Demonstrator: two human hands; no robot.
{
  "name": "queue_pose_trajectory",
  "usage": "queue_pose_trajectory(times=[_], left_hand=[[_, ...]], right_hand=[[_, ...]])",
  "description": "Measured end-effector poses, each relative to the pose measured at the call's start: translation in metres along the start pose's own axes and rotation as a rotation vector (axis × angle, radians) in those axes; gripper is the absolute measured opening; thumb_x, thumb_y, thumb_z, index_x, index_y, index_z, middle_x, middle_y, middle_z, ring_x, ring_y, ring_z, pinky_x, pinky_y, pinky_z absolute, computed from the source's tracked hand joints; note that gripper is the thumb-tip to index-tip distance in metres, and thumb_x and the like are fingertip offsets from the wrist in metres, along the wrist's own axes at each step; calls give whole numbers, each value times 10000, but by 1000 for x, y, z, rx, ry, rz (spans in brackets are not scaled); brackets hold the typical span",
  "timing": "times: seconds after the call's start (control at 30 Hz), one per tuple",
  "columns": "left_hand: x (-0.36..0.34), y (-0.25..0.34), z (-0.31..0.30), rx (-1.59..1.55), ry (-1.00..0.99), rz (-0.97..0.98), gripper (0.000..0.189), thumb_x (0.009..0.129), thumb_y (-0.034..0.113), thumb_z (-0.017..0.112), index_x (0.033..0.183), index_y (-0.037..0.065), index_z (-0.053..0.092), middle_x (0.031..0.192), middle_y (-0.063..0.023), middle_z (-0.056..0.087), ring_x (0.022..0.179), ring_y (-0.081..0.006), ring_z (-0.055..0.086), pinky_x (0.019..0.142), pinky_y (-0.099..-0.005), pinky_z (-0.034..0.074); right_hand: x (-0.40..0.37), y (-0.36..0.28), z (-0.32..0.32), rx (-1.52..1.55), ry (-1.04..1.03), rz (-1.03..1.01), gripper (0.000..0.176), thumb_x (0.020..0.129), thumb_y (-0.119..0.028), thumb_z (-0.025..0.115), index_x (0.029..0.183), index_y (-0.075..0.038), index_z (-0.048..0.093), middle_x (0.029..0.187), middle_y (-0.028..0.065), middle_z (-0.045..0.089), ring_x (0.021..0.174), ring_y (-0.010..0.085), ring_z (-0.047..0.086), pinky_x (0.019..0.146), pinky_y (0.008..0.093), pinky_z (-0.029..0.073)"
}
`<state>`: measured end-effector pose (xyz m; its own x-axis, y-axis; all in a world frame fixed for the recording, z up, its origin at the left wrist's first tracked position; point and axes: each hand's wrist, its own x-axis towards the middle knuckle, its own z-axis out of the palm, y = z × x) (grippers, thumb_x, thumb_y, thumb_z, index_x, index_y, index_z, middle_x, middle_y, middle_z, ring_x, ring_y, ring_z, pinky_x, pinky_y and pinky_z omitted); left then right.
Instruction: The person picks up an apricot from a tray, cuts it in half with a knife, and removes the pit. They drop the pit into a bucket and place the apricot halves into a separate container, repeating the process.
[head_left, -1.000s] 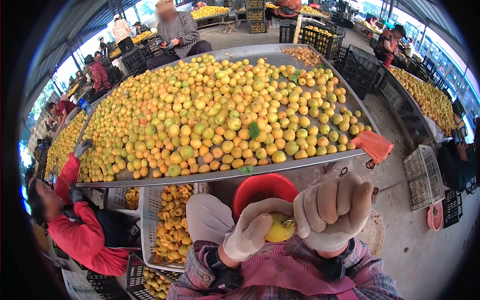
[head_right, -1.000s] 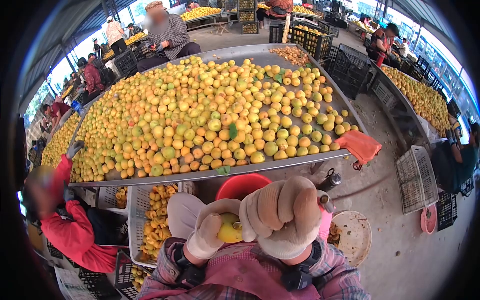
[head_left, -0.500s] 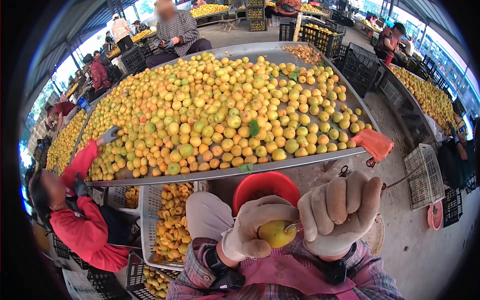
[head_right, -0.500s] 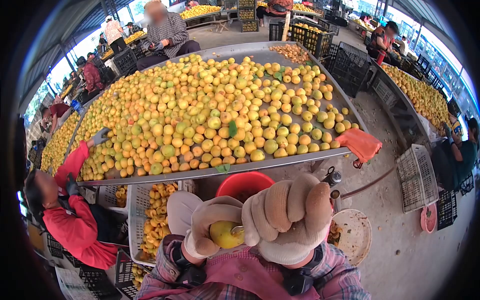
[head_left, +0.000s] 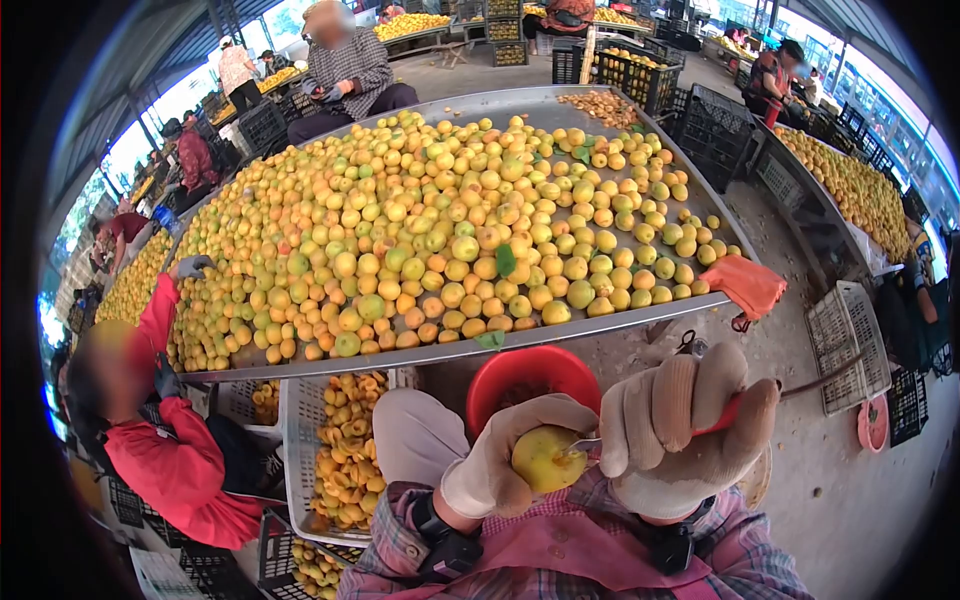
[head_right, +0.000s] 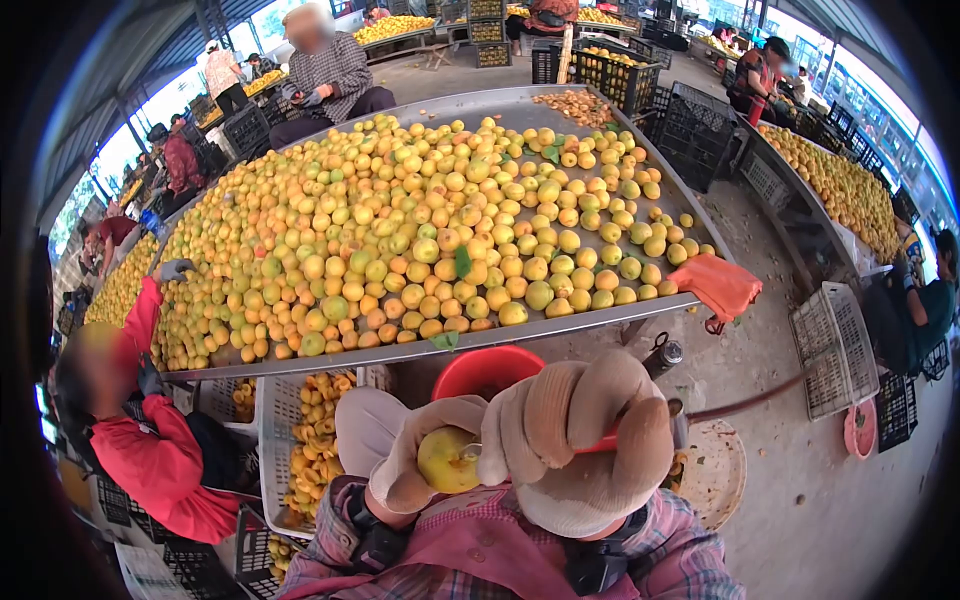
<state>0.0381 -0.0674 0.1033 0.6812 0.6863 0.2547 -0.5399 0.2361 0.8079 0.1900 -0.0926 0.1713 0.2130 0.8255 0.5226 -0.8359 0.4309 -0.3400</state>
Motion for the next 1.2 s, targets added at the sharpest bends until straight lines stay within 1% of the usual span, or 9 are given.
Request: queue_pose_trajectory(times=[0.1, 0.27, 0.4, 0.5, 0.57, 0.77, 0.87, 1.07, 1.2], left_hand=[[4, 7, 3, 57, -26, -61, 997, 573, 692, 787, 1196, -51, 553, 1127, -99, 566, 1024, -176, 555, 874, -300, 437], [11, -3, -5, 334, -85, 185, 933, 577, 690, 795, 1137, -25, 579, 1061, -95, 590, 946, -183, 569, 824, -309, 456], [7, 2, -6, 336, -91, 144, 898, 585, 659, 816, 1124, -20, 580, 1035, -90, 618, 887, -197, 591, 787, -309, 475], [8, 7, -8, 398, -122, 73, 841, 609, 584, 848, 1128, -22, 582, 1027, -105, 641, 867, -228, 622, 776, -314, 488], [12, 6, -6, 492, -150, 242, 768, 624, 475, 876, 1134, -20, 583, 1015, -121, 649, 868, -254, 641, 776, -323, 496], [10, 12, 8, 619, -68, 234, 755, 592, 421, 892, 1140, -4, 591, 1002, -134, 646, 875, -259, 651, 777, -335, 501], [4, 11, 6, 531, -46, 84, 783, 612, 449, 888, 1158, -16, 574, 1038, -118, 638, 931, -209, 631, 818, -322, 485], [1, 3, 19, -50, -10, 14, 803, 780, 554, 755, 1252, -36, 481, 1123, -70, 600, 1020, -136, 555, 885, -286, 437], [-7, -4, 14, 59, 47, 2, 728, 870, 542, 656, 1270, -34, 463, 1106, -66, 600, 995, -132, 560, 864, -285, 445]], right_hand=[[-1, -1, 2, -9, -38, -13, 485, 1005, -463, 434, 702, -84, 416, 562, 36, 439, 424, 173, 434, 466, 364, 473], [-3, -1, 3, -60, -79, -39, 513, 1000, -461, 452, 652, -86, 411, 542, 26, 432, 415, 169, 441, 462, 361, 471], [3, 0, 0, -93, -167, -36, 491, 1024, -440, 391, 671, -98, 391, 549, 12, 416, 374, 131, 396, 425, 328, 470], [4, 2, 2, -142, -251, -80, 476, 1048, -422, 329, 694, -108, 372, 552, 3, 408, 338, 96, 357, 388, 293, 472], [4, 2, 4, -150, -255, -97, 470, 1048, -414, 337, 691, -110, 371, 547, 0, 408, 335, 93, 361, 384, 286, 471], [3, 8, 9, -149, -329, -113, 471, 1041, -392, 373, 658, -118, 363, 496, -18, 399, 327, 88, 349, 311, 278, 407], [-2, -2, 4, -102, -274, 83, 467, 981, -423, 522, 663, -94, 427, 587, 44, 464, 463, 221, 478, 489, 367, 432], [-1, -2, -1, -2, -167, 77, 479, 992, -437, 491, 667, -92, 421, 569, 42, 460, 443, 208, 457, 498, 366, 446], [4, 8, 1, -106, -246, -12, 493, 1041, -425, 355, 654, -119, 362, 530, -6, 405, 351, 107, 380, 379, 302, 460]])
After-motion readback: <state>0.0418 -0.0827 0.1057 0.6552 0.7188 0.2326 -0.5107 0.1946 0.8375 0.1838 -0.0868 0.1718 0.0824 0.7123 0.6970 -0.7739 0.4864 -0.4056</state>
